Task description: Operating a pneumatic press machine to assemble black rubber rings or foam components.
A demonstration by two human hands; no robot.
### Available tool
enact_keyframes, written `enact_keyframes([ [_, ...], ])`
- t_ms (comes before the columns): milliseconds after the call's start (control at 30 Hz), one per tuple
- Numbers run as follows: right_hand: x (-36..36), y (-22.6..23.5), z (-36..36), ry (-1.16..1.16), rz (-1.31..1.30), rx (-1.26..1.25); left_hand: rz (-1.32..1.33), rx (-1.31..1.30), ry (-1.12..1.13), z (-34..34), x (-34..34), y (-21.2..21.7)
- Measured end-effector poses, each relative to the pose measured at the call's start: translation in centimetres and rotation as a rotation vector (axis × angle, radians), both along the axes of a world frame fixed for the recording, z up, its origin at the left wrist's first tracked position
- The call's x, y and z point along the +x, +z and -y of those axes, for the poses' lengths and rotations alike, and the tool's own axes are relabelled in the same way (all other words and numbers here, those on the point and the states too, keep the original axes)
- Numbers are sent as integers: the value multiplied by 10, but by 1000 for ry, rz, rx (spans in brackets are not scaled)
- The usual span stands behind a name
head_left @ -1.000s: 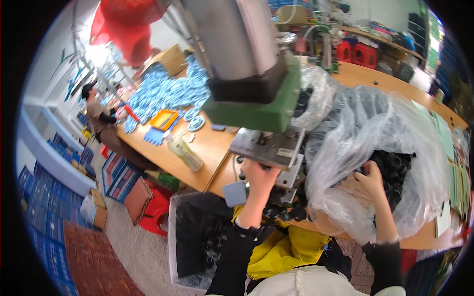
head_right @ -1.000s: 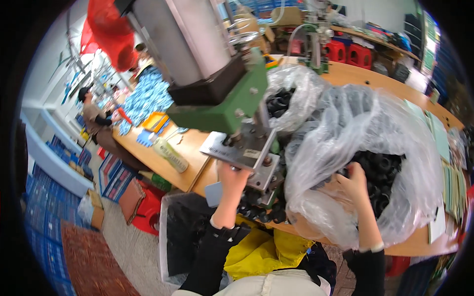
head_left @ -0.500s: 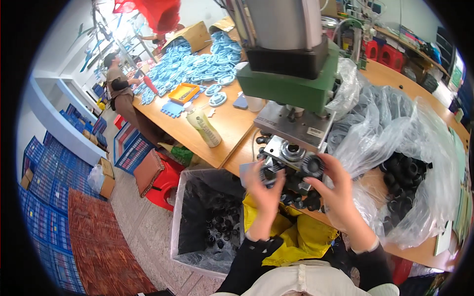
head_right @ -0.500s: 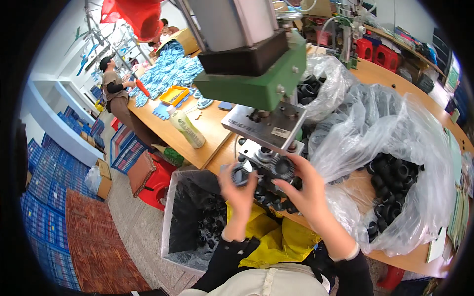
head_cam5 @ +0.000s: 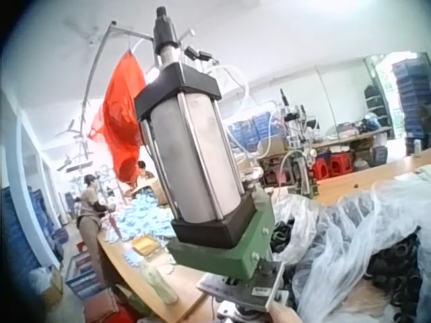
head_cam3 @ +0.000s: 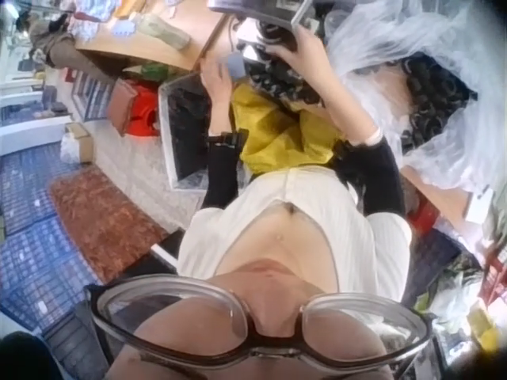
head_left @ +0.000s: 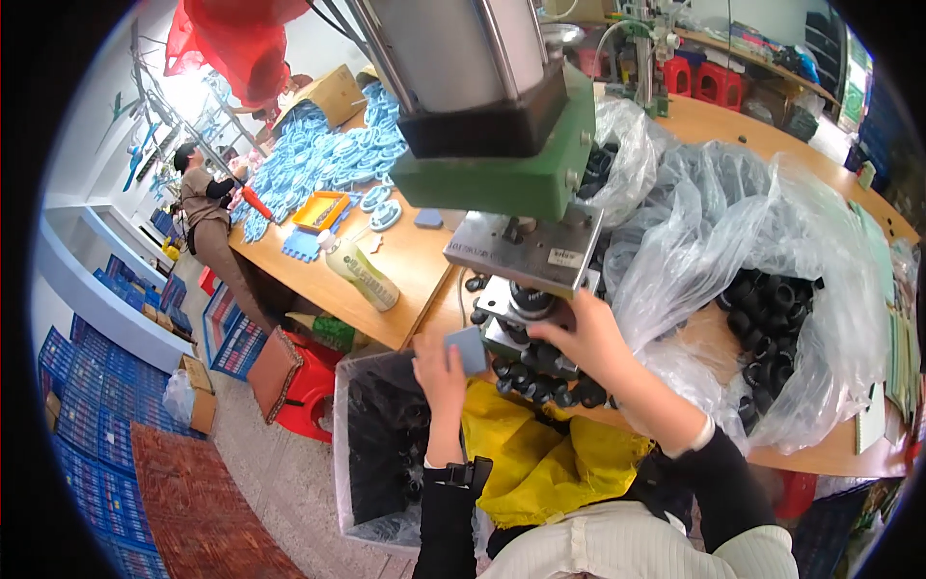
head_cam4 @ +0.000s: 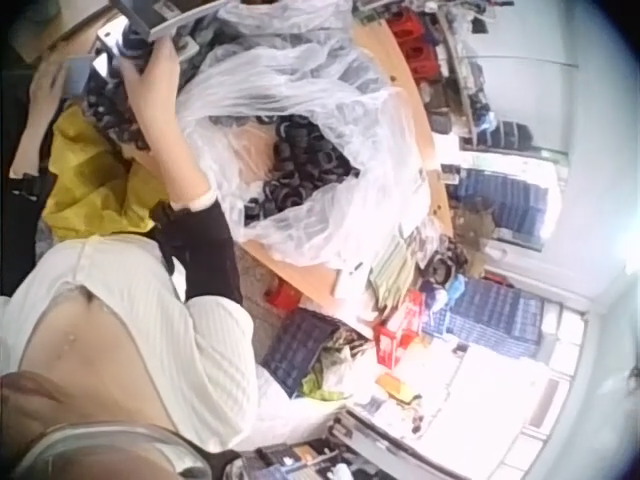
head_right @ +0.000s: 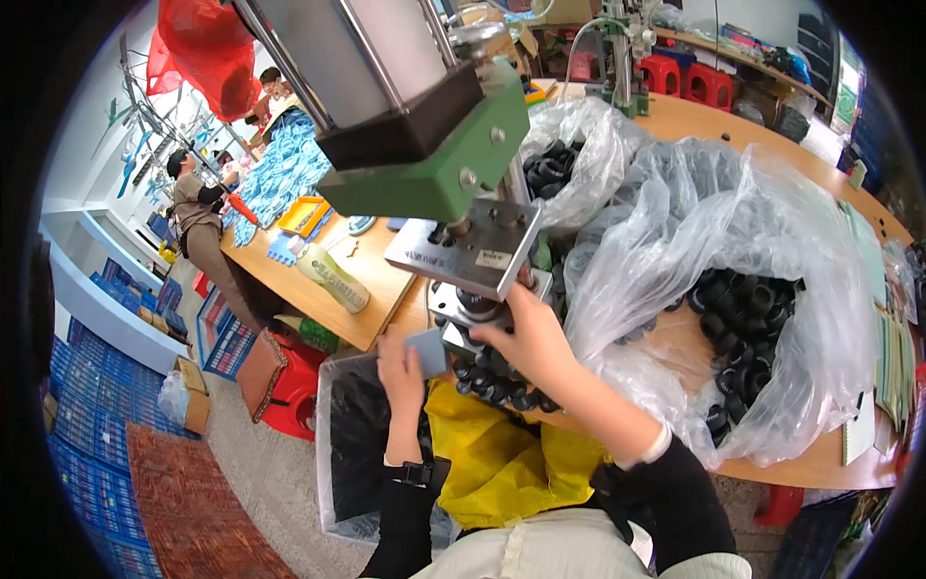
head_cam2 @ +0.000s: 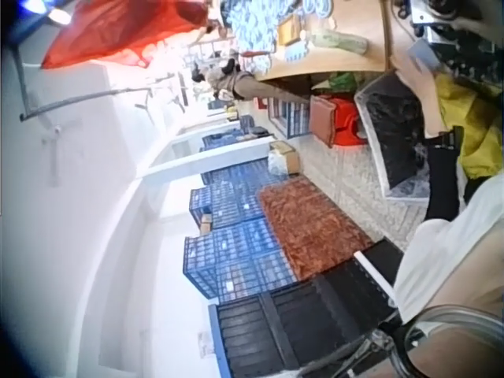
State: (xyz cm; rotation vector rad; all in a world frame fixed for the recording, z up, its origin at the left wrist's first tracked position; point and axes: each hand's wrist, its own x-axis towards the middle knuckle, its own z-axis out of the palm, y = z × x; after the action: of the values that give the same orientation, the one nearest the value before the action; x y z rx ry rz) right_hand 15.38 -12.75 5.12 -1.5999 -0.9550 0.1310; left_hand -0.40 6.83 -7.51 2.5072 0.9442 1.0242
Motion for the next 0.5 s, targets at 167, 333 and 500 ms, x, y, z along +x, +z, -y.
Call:
enact_keyframes([
  [167, 26, -30, 93, -216, 83, -214, -134, 82, -16, 3, 11, -12],
  [333, 88, -53, 194, -457, 168, -395, -88, 102, -105, 8, 26, -2],
  [500, 75, -47, 234, -518, -128, -223, 368, 57, 252, -38, 3, 11],
])
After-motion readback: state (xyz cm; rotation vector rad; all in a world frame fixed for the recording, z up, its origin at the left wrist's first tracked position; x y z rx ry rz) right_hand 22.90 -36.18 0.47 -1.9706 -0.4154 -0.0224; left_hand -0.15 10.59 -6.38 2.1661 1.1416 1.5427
